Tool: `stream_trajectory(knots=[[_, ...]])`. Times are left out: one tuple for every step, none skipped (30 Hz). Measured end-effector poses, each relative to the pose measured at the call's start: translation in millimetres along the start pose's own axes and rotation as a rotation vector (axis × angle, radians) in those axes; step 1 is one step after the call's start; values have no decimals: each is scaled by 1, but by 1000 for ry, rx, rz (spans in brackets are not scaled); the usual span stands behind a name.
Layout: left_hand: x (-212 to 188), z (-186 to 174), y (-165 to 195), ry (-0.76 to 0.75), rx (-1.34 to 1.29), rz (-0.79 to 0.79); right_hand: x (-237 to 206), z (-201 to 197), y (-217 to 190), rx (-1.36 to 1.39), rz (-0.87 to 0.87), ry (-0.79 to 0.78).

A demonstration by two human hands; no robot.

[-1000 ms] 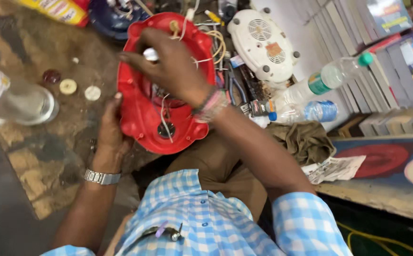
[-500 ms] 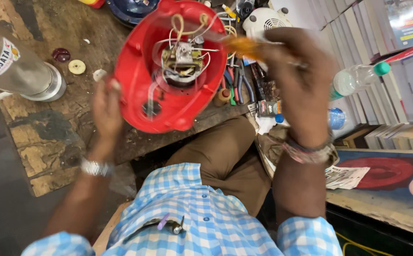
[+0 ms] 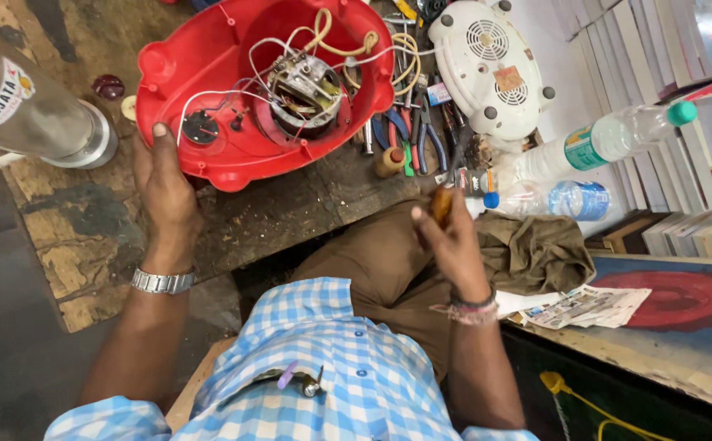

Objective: The person repairs a red ceiling fan housing by manipulating internal wires and components. They use a screwdriver and pliers to adjust connections and secure parts within the motor assembly.

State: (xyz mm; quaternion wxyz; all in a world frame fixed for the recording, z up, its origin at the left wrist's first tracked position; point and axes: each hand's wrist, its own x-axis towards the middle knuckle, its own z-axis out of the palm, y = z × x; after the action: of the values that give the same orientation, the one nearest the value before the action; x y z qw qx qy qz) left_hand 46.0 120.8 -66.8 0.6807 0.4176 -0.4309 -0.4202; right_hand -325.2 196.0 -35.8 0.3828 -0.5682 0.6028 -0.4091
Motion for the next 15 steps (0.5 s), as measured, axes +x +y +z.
stream_trajectory(knots=[[4,-2,-1,4,21,1,-6,-4,1,-153,-87,-37],[7,-4,-4,8,40,-3,-12,-12,-1,-243,-29,-88],[10,-7,-7,22,62,-11,-18,-23,-5,-332,29,-140],[15,-9,-11,37,82,-16,-23,-33,-10,-422,84,-190],[21,-12,-15,52,101,-20,-27,-41,-15,-468,125,-253],[29,-15,-20,47,65,-27,-31,-48,-19,-516,170,-319],[39,-19,-26,42,31,-38,-34,-50,-21,-564,219,-389],[47,-23,-32,35,-3,-51,-36,-48,-21,-651,167,-418],[56,-24,-38,51,-36,-79,-35,-41,-19,-738,109,-441],[65,-25,-45,65,-68,-103,-32,-29,-16,-823,48,-460],[70,-26,-50,78,-99,-126,-30,-14,-10,-802,16,-453],[74,-27,-55,81,-93,-123,-26,6,-3,-781,-19,-443],[76,-27,-59,84,-86,-120,-18,27,5,-708,-96,-453],[78,-26,-61,86,-78,-123,-9,50,14,-633,-166,-465],[76,-25,-62,86,-54,-102,0,76,24,-657,-270,-390]])
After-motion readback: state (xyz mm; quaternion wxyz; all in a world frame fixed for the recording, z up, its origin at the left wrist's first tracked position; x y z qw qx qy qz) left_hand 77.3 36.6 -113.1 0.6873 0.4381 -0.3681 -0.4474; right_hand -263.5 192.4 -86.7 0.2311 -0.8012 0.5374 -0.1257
